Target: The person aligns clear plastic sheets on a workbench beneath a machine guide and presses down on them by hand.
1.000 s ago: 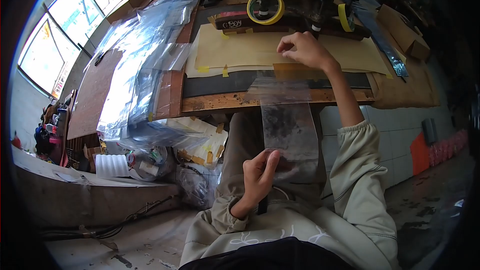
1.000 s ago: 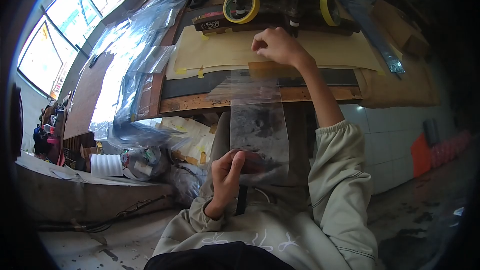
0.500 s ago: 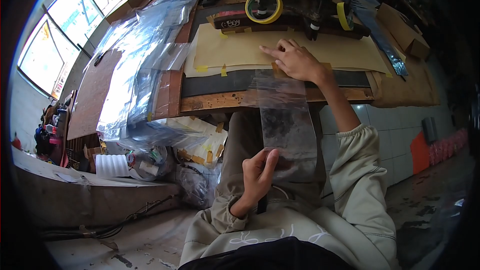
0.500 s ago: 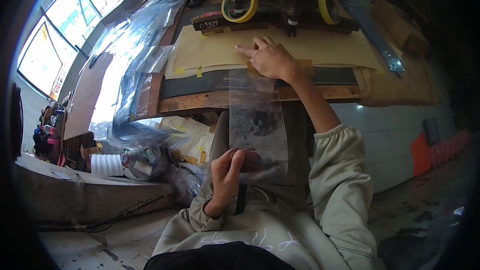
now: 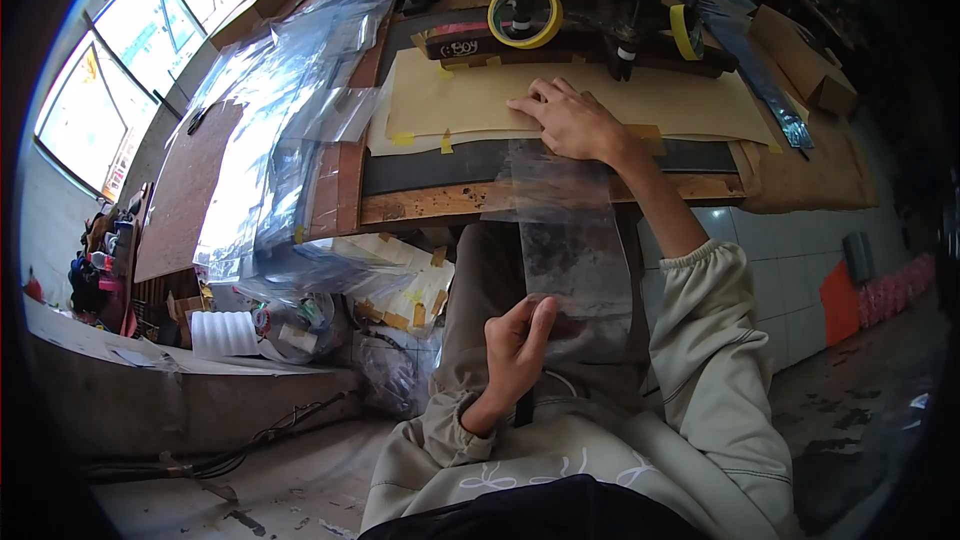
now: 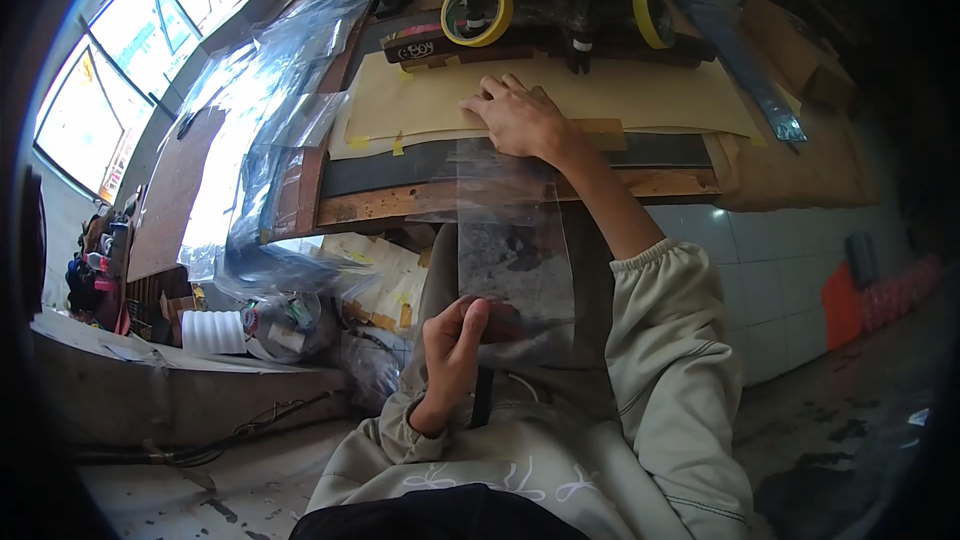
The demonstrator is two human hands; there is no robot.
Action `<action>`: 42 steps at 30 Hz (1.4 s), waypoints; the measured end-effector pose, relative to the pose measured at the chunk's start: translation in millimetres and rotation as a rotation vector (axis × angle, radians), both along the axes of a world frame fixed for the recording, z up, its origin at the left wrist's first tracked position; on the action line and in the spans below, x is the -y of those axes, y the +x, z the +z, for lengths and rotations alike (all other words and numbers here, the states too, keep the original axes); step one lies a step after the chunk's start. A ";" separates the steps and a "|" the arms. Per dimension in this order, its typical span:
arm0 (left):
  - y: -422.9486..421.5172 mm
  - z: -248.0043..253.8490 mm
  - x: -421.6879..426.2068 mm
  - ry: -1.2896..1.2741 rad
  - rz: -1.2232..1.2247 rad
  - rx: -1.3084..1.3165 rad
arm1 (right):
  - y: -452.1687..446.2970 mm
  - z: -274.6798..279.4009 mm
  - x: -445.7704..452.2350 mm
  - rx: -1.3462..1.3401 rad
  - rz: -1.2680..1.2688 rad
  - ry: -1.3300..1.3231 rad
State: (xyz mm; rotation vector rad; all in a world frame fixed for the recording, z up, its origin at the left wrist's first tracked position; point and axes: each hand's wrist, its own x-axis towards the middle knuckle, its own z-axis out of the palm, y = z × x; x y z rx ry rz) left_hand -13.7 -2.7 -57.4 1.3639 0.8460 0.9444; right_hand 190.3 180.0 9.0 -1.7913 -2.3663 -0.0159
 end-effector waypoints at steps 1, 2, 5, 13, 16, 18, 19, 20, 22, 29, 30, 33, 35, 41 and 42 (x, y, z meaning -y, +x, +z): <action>0.8 0.5 0.3 0.002 0.004 0.021 | -5.7 8.4 5.4 0.004 -0.028 -0.027; 1.2 0.0 0.5 -0.001 0.002 0.015 | -9.8 12.7 8.9 0.008 -0.055 -0.055; 1.7 -1.4 0.6 -0.005 -0.002 0.004 | -12.3 10.3 10.8 0.036 -0.075 -0.013; 10.3 -13.6 3.5 0.031 0.122 0.138 | 4.6 0.4 26.7 -0.102 -0.098 0.110; 9.5 -12.4 3.9 0.007 0.121 0.127 | 5.5 -1.2 28.9 -0.114 -0.105 0.047; 10.5 -18.7 3.9 0.022 0.124 0.134 | 8.8 -4.1 29.3 -0.107 -0.071 0.029; 11.1 -20.9 3.7 0.033 0.124 0.139 | 10.6 -6.3 29.5 -0.097 -0.057 0.032; 11.5 -20.7 3.6 0.037 0.128 0.135 | 12.1 -8.0 29.5 -0.087 -0.042 0.037; 11.5 -20.2 3.4 0.046 0.141 0.127 | 12.3 -14.4 34.5 -0.137 -0.029 0.116; 11.8 -21.8 1.2 0.057 0.149 0.048 | -15.4 9.4 101.8 -0.146 -0.183 0.138; 7.1 -21.4 -2.0 0.040 0.104 -0.010 | -22.3 4.3 108.9 -0.123 -0.189 0.176; 9.3 -14.6 -12.8 0.067 0.082 -0.070 | -32.8 -9.4 109.8 -0.073 -0.207 0.293; 14.8 -10.5 -20.9 0.107 0.122 -0.057 | -29.6 -17.7 94.5 -0.047 -0.210 0.349; 24.1 17.1 -41.6 0.216 0.143 -0.164 | -23.5 -14.5 67.0 -0.063 -0.200 0.287; 24.9 18.5 -44.5 0.221 0.141 -0.170 | -23.1 -13.4 63.9 -0.071 -0.206 0.269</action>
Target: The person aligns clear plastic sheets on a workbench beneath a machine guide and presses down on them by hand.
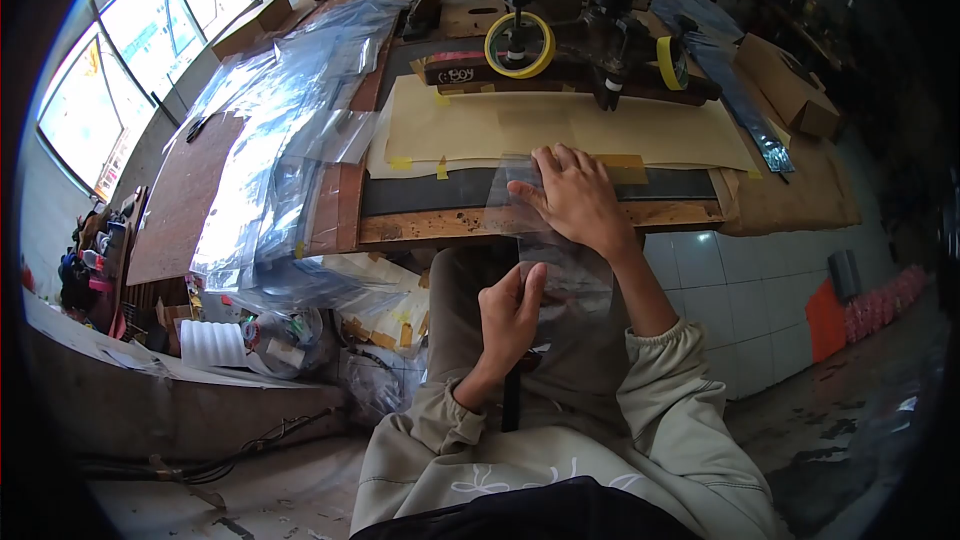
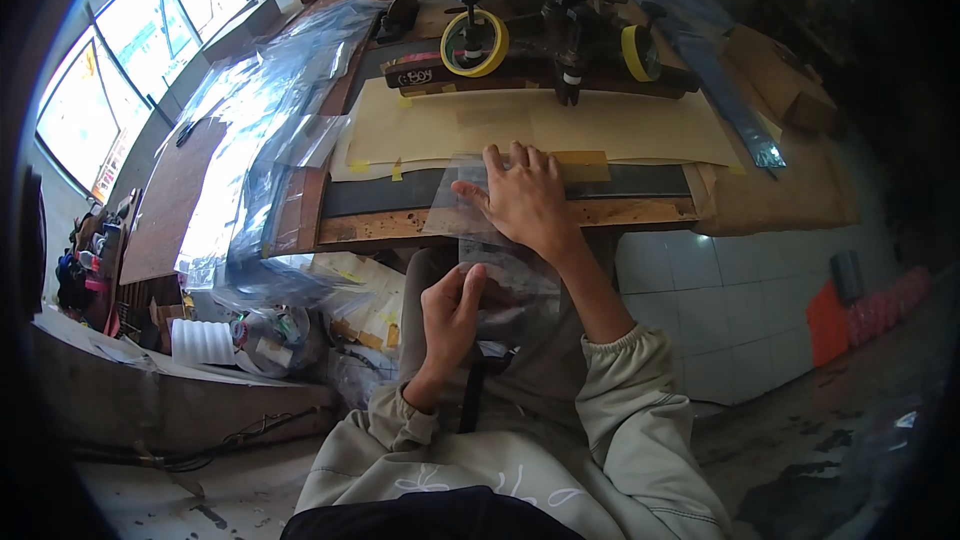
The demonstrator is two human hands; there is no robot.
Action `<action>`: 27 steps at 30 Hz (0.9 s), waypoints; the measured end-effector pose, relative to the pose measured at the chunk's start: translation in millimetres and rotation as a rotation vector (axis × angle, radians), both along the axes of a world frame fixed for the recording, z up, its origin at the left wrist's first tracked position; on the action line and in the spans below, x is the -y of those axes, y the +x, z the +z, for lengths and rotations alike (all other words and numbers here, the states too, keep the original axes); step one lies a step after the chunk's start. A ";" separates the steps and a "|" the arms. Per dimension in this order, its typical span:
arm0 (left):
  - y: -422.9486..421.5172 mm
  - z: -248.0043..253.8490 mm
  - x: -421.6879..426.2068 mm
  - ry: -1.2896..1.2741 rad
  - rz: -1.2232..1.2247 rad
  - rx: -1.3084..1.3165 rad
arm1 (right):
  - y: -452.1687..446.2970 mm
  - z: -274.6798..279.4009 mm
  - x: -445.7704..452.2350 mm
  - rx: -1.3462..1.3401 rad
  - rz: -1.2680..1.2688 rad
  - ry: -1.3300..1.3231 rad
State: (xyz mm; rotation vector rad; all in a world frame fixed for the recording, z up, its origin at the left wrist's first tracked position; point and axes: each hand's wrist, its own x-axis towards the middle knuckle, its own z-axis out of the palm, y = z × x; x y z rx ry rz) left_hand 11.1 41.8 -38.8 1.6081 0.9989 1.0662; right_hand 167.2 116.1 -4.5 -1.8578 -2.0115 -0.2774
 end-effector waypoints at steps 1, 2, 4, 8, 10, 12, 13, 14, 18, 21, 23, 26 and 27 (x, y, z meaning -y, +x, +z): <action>1.1 1.2 -3.0 0.005 -0.001 -0.006 | 0.5 1.4 -3.1 -0.010 -0.003 -0.018; 4.8 -3.2 -7.3 0.011 0.013 0.073 | 1.2 2.7 -6.4 -0.019 -0.006 -0.035; 13.9 -15.1 -16.9 0.021 0.041 0.230 | 3.0 4.9 -13.7 -0.036 -0.009 -0.069; 18.4 -22.1 -34.5 0.009 0.041 0.252 | 8.2 -0.5 -31.9 -0.059 -0.011 -0.045; 19.9 -29.1 -44.0 -0.017 0.042 0.261 | 9.0 -3.3 -39.9 -0.044 -0.031 -0.039; 21.6 -35.2 -50.5 -0.046 0.046 0.265 | 9.6 -5.2 -45.0 -0.030 -0.054 -0.034; 22.3 -37.4 -53.1 -0.054 0.053 0.265 | 9.1 -5.9 -47.2 -0.024 -0.065 -0.031; 23.2 -38.7 -55.0 -0.057 0.058 0.263 | 9.1 -6.0 -49.3 -0.018 -0.075 -0.027; 25.6 -40.6 -59.0 -0.045 0.075 0.244 | 9.0 -6.4 -53.2 -0.018 -0.074 -0.004; 27.6 -38.6 -61.3 -0.009 0.095 0.195 | 11.3 -11.1 -57.6 -0.026 -0.061 0.040; 27.7 -36.6 -63.6 0.022 0.121 0.126 | 13.5 -15.5 -61.7 -0.022 -0.045 0.086; 27.1 -26.7 -63.6 0.055 0.147 0.058 | 15.0 -19.2 -66.2 -0.029 -0.041 0.114; 27.0 -24.4 -63.7 0.064 0.154 0.040 | 15.7 -20.9 -67.9 -0.029 -0.041 0.122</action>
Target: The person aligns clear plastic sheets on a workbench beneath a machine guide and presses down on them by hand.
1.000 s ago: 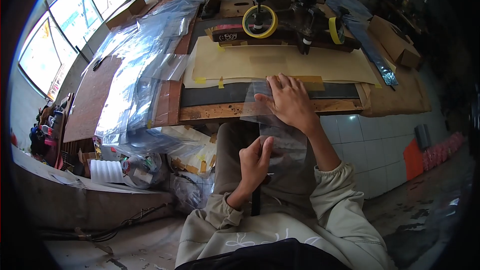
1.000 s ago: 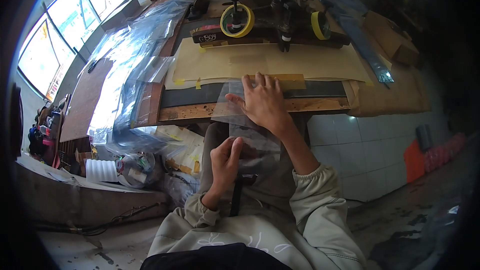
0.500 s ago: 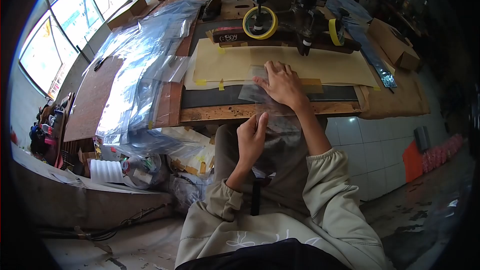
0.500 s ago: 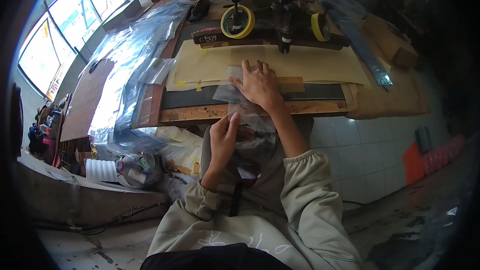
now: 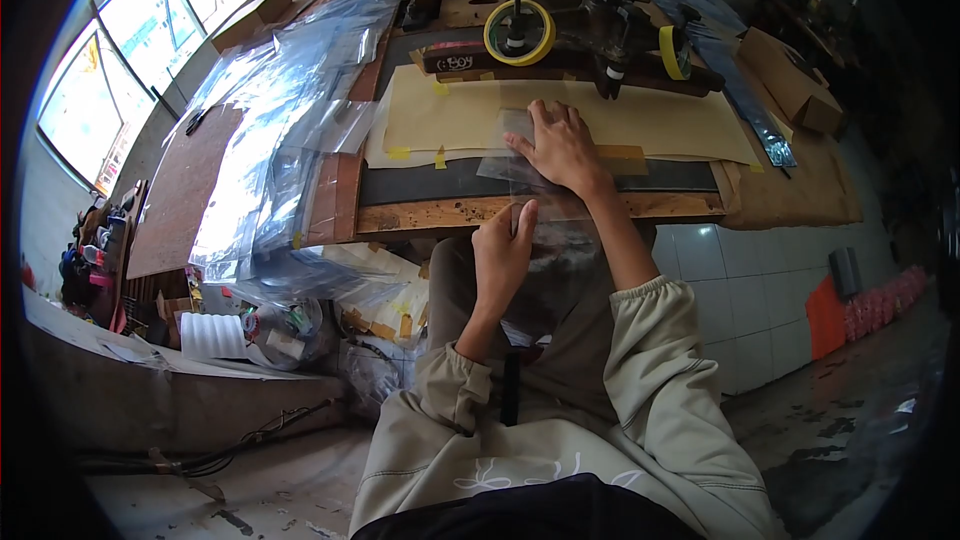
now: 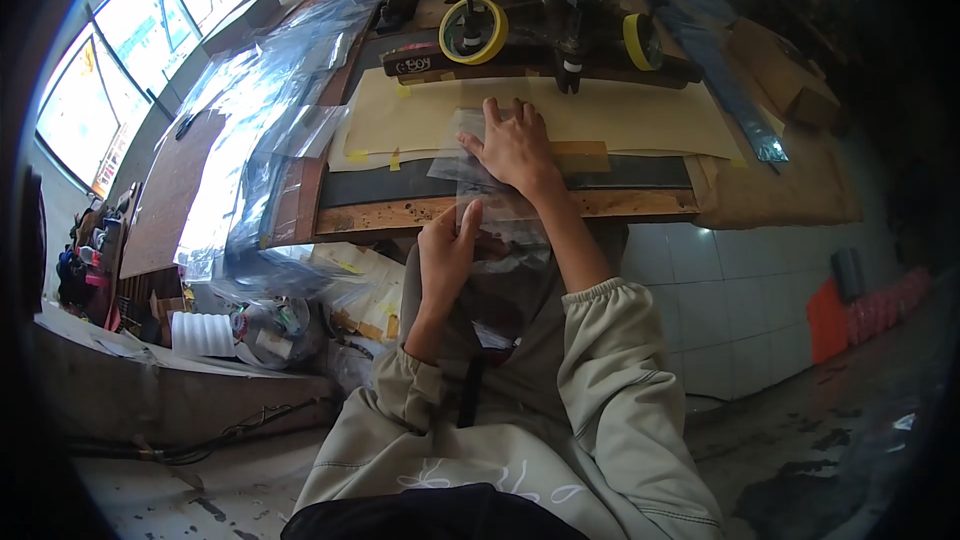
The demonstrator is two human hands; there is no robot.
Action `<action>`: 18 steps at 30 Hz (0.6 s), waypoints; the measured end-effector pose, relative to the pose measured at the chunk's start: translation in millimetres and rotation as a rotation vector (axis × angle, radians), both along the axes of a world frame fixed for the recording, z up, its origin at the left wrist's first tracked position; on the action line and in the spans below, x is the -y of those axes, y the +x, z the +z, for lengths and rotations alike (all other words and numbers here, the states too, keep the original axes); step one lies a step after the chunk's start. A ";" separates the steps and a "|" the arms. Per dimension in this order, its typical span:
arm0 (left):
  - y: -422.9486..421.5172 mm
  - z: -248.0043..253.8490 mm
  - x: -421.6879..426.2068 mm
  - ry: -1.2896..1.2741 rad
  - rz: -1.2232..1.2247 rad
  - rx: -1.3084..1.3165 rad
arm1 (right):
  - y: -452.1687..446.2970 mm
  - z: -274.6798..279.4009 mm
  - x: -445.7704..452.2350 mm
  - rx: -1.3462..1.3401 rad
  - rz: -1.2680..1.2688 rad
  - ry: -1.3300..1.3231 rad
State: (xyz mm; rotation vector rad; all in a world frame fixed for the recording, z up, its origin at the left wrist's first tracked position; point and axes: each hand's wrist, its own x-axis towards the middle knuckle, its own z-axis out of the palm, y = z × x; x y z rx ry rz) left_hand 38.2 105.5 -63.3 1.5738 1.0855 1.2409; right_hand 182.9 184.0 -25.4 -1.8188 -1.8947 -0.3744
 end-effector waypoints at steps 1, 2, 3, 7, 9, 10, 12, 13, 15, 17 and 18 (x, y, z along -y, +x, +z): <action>0.1 0.8 -0.8 0.004 0.007 -0.015 | 0.5 -1.7 -1.7 0.000 0.000 0.009; -0.6 3.4 -0.7 0.012 0.012 -0.048 | 1.2 -3.4 -3.2 -0.001 -0.001 0.019; -1.2 6.3 -0.6 0.020 0.016 -0.081 | 1.7 -3.7 -4.0 -0.004 0.000 0.023; -5.7 -0.2 -4.7 -0.057 -0.095 0.053 | 2.4 -4.9 -4.5 -0.006 -0.008 0.044; -5.4 -4.8 -2.7 -0.095 -0.155 0.197 | 2.8 -4.9 -3.2 -0.015 -0.009 0.016; -4.1 -1.1 1.8 -0.080 -0.157 0.226 | 3.7 -3.3 -3.6 -0.024 -0.003 -0.017; -5.6 7.4 6.9 -0.059 -0.159 0.221 | 3.2 -4.5 -4.4 -0.024 0.003 -0.012; -7.9 9.4 6.7 -0.053 -0.162 0.187 | 3.0 -6.6 -4.9 -0.015 0.001 0.026; -11.3 9.1 5.0 -0.058 -0.167 0.127 | 3.2 -7.6 -4.8 -0.009 -0.004 0.060; -12.3 4.9 2.5 -0.080 -0.170 0.106 | 2.4 -5.7 -3.9 -0.018 -0.005 0.052; -11.7 2.7 1.5 -0.092 -0.172 0.114 | 1.7 -4.3 -3.2 -0.019 -0.014 0.043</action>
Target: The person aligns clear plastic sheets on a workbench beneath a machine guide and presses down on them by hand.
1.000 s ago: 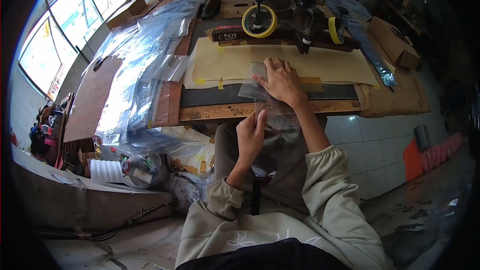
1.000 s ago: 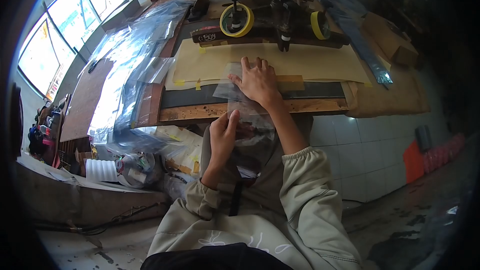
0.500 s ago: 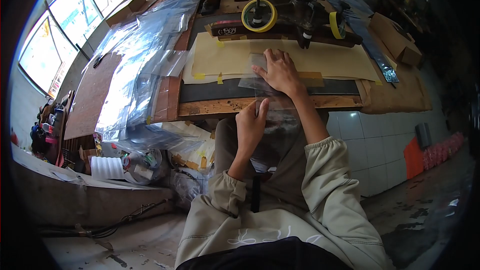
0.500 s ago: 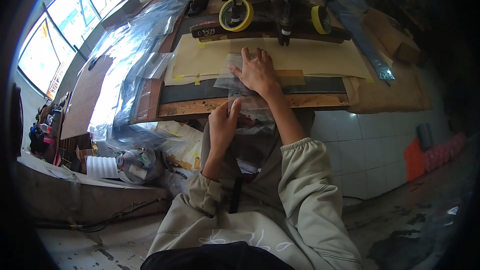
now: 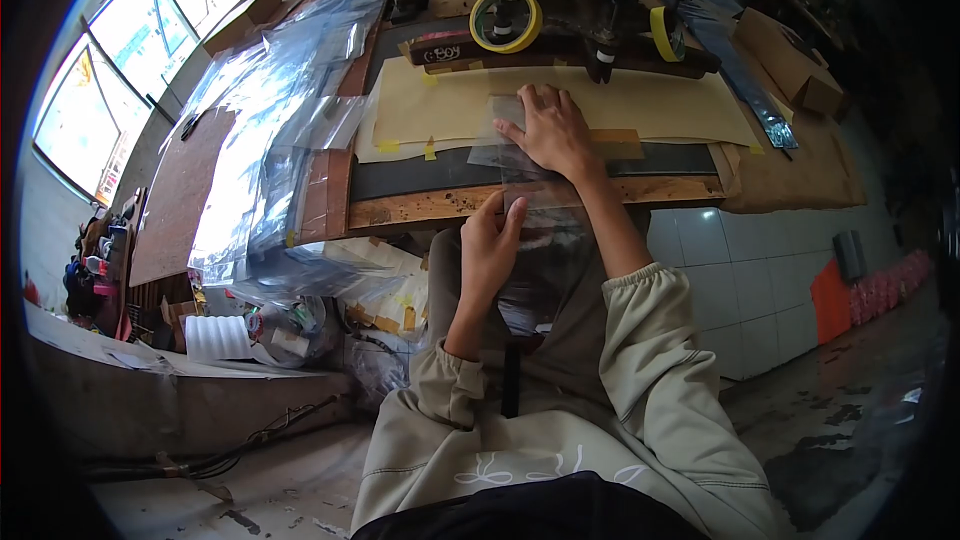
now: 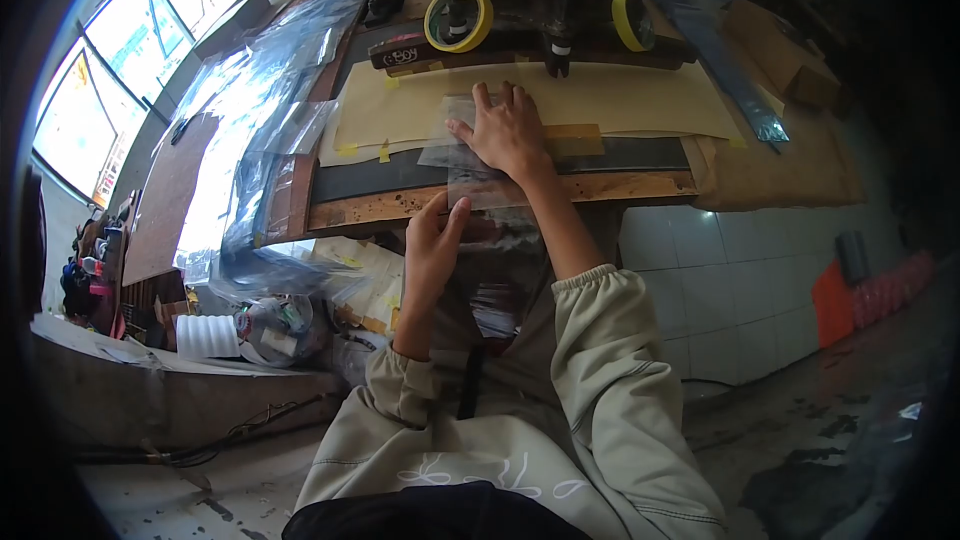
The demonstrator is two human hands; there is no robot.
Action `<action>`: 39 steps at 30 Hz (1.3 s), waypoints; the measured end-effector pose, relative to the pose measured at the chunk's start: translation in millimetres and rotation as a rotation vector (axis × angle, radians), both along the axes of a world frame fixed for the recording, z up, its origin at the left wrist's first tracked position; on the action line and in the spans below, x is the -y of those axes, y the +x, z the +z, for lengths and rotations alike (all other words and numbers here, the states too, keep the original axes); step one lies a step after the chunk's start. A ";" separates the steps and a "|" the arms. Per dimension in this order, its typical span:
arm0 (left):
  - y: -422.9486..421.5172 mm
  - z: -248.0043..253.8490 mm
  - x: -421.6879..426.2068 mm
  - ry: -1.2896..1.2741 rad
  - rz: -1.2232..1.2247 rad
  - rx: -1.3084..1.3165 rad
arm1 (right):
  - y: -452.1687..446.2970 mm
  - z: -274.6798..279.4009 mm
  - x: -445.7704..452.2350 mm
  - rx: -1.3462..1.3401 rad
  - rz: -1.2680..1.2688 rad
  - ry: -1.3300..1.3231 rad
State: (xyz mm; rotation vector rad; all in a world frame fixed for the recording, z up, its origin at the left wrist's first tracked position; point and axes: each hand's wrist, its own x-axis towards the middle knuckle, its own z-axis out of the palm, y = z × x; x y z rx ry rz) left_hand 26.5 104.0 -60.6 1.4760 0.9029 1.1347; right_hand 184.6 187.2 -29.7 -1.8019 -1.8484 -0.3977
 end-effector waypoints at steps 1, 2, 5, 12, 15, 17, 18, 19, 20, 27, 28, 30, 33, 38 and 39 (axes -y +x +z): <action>2.0 -2.6 -0.6 -0.018 -0.001 0.044 | -0.9 1.5 1.0 -0.001 -0.007 -0.009; 2.2 -3.7 -1.1 -0.023 0.001 0.050 | -1.5 2.7 1.8 -0.002 -0.014 -0.018; 0.3 -5.1 -2.5 -0.017 0.007 0.014 | -0.9 -0.5 0.4 0.012 -0.017 0.015; 1.3 3.1 1.8 -0.021 0.004 0.033 | 0.2 -1.2 -0.5 0.024 -0.018 0.035; 1.7 5.6 2.4 -0.014 0.007 0.039 | 0.3 -2.8 -2.3 0.029 -0.019 0.043; -0.4 5.7 2.1 -0.015 -0.003 0.009 | 0.5 -3.2 -2.2 0.030 -0.022 0.031; -0.3 4.7 1.8 -0.016 -0.003 0.022 | 0.2 -2.7 -1.5 0.030 -0.024 0.023; 0.4 3.1 1.5 -0.017 -0.003 0.035 | -0.1 -2.0 -0.9 0.030 -0.027 0.016; 1.1 2.4 1.3 -0.018 -0.002 0.048 | -0.3 -0.9 -0.7 0.030 -0.028 0.009; 1.0 -3.5 -1.6 0.001 0.021 0.011 | 0.1 -1.1 -0.7 0.023 -0.023 0.015; 0.8 -2.5 -1.2 0.003 0.021 0.013 | -0.3 -1.6 -0.8 0.019 -0.025 0.015; 1.2 -3.2 -1.1 -0.005 0.019 0.027 | -0.5 -1.5 -0.7 0.014 -0.027 0.008; 1.7 -5.0 -1.8 -0.020 0.020 0.052 | -1.0 0.2 -0.3 0.004 -0.028 0.000; -0.7 -5.6 -3.4 -0.020 0.033 0.029 | -2.3 0.8 0.7 -0.012 -0.042 -0.017; -1.7 -7.7 -4.7 -0.015 0.036 0.019 | -2.7 1.9 1.3 -0.023 -0.044 -0.040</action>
